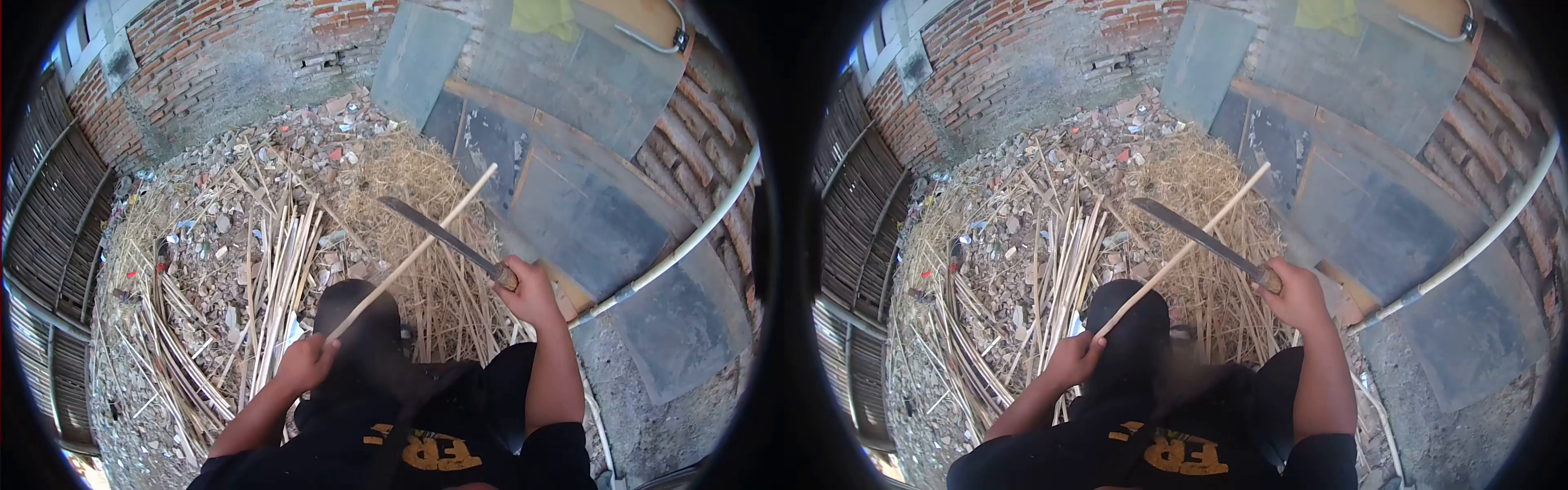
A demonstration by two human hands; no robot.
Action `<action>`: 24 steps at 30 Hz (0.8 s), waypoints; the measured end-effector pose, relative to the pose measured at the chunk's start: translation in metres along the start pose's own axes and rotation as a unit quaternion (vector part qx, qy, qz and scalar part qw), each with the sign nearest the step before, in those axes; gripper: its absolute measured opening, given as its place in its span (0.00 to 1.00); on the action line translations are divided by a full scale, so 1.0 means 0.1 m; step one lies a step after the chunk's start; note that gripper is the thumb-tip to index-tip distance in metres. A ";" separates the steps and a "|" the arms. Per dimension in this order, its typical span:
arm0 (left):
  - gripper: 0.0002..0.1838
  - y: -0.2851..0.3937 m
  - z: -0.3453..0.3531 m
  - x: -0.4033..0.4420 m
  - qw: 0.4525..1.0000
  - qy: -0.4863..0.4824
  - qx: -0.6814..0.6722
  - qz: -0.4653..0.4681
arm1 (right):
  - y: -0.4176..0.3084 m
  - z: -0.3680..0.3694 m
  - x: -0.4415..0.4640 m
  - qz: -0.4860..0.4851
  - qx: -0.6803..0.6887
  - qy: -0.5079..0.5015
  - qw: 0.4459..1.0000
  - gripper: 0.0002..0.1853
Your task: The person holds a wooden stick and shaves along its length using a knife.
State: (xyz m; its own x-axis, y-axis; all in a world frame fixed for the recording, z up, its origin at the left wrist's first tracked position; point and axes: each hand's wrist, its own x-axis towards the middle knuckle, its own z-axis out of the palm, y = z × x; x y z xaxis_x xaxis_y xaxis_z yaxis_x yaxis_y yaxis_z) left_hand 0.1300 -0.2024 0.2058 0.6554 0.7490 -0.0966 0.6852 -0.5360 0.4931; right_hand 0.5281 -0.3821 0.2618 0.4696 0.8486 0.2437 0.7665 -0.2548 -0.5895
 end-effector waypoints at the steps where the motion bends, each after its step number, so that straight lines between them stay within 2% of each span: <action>1: 0.26 -0.03 0.02 0.00 1.000 0.005 -0.015 -0.007 | 0.04 0.05 -0.01 0.001 -0.013 -0.017 1.000 0.17; 6: 0.26 0.11 0.02 0.08 0.999 -0.006 -0.047 -0.017 | 0.09 0.20 -0.09 0.012 -0.063 -0.073 0.995 0.18; 10: 0.26 0.12 0.01 0.11 0.999 -0.010 -0.040 -0.003 | 0.06 0.40 -0.16 -0.023 -0.036 -0.074 0.996 0.17; 14: 0.25 0.10 -0.02 0.10 0.999 -0.017 -0.038 -0.004 | -0.08 0.61 -0.15 -0.037 -0.065 -0.102 0.992 0.17; 21: 0.23 0.03 0.05 0.00 1.000 0.025 -0.016 0.007 | -0.10 0.73 0.05 -0.080 -0.097 -0.114 0.985 0.14; 24: 0.23 -0.02 0.07 0.07 1.000 0.022 -0.011 0.018 | 0.08 0.55 0.39 -0.024 -0.100 -0.092 0.990 0.13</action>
State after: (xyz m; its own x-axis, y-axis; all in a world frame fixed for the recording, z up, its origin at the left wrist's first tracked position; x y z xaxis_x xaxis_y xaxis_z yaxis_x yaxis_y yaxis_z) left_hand 0.1353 -0.1991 0.1985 0.6647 0.7461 -0.0394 0.6535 -0.5550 0.5147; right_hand 0.5288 -0.3253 0.2240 0.3569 0.9272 0.1133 0.8662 -0.2831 -0.4117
